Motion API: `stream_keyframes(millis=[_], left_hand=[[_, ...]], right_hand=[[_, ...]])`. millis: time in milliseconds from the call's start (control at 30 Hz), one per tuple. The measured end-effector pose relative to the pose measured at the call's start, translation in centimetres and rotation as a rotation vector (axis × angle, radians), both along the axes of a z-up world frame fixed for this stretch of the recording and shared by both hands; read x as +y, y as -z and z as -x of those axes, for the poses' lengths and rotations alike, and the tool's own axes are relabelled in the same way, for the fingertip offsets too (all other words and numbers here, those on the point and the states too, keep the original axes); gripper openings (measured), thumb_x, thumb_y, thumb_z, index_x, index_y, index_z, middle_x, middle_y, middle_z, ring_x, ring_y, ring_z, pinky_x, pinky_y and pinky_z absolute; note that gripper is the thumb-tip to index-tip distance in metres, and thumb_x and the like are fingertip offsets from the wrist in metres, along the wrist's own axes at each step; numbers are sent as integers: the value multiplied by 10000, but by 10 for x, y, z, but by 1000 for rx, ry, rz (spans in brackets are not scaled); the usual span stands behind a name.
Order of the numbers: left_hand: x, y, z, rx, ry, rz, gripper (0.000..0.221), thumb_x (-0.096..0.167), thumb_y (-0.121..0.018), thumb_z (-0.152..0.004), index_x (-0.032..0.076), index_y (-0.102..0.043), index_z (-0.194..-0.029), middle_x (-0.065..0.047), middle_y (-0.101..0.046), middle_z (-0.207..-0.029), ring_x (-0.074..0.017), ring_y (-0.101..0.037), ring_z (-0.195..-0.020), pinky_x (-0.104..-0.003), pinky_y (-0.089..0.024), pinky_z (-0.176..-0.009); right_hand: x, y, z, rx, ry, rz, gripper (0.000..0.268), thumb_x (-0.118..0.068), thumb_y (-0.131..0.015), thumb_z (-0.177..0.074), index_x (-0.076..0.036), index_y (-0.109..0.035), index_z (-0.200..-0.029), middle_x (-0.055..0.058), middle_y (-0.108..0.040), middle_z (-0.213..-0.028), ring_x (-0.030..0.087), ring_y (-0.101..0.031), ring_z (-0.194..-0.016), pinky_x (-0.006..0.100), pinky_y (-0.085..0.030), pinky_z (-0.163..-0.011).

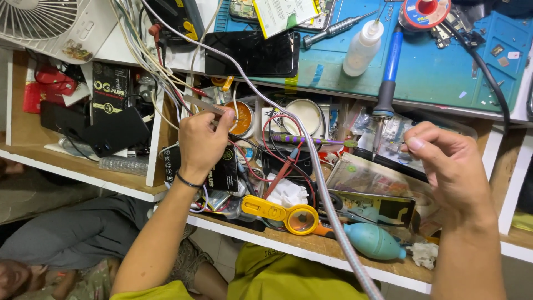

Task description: Stripping, twisting, and inspecting thin wires for an electronics repair on a workbench.

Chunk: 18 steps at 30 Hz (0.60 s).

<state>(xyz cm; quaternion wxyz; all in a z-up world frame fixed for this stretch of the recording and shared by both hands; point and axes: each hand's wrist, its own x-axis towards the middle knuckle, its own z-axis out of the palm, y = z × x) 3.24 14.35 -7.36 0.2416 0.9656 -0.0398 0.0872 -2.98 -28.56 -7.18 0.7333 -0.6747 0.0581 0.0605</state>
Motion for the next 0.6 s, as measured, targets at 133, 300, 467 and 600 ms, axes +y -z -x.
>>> stream_keyframes(millis=[133,300,467,600], left_hand=[[-11,-38,1,87,-66,272,356,241,-711,-997,74,-719,-682,-39,-801,-815,-99,-721,-641,-252,-487,-470],[-9,-28,4,18,14,222,303,203,-677,-1027,52,-748,-775,-43,-783,-789,-51,-546,-437,-208,-341,-333],[-10,-2,0,-48,79,-19,489,295,-667,-1043,98,-585,-603,12,-632,-589,-121,-388,-385,-313,-293,-385],[-13,-6,-3,-47,99,-25,442,267,-657,-1031,64,-645,-639,-27,-803,-879,-119,-445,-390,-300,-328,-363]], right_hand=[[1,-5,0,9,1,-20,140,-169,-693,-966,-108,-681,-841,24,-612,-863,146,-571,-897,275,-483,-843],[1,0,1,-3,2,4,146,-165,-688,-969,-108,-677,-834,28,-615,-853,141,-573,-899,280,-463,-846],[2,-1,0,13,14,-14,141,-162,-691,-969,-111,-683,-838,23,-616,-863,143,-580,-901,271,-492,-852],[1,-1,-1,9,3,-10,149,-165,-687,-974,-115,-686,-833,19,-616,-855,144,-575,-896,279,-487,-845]])
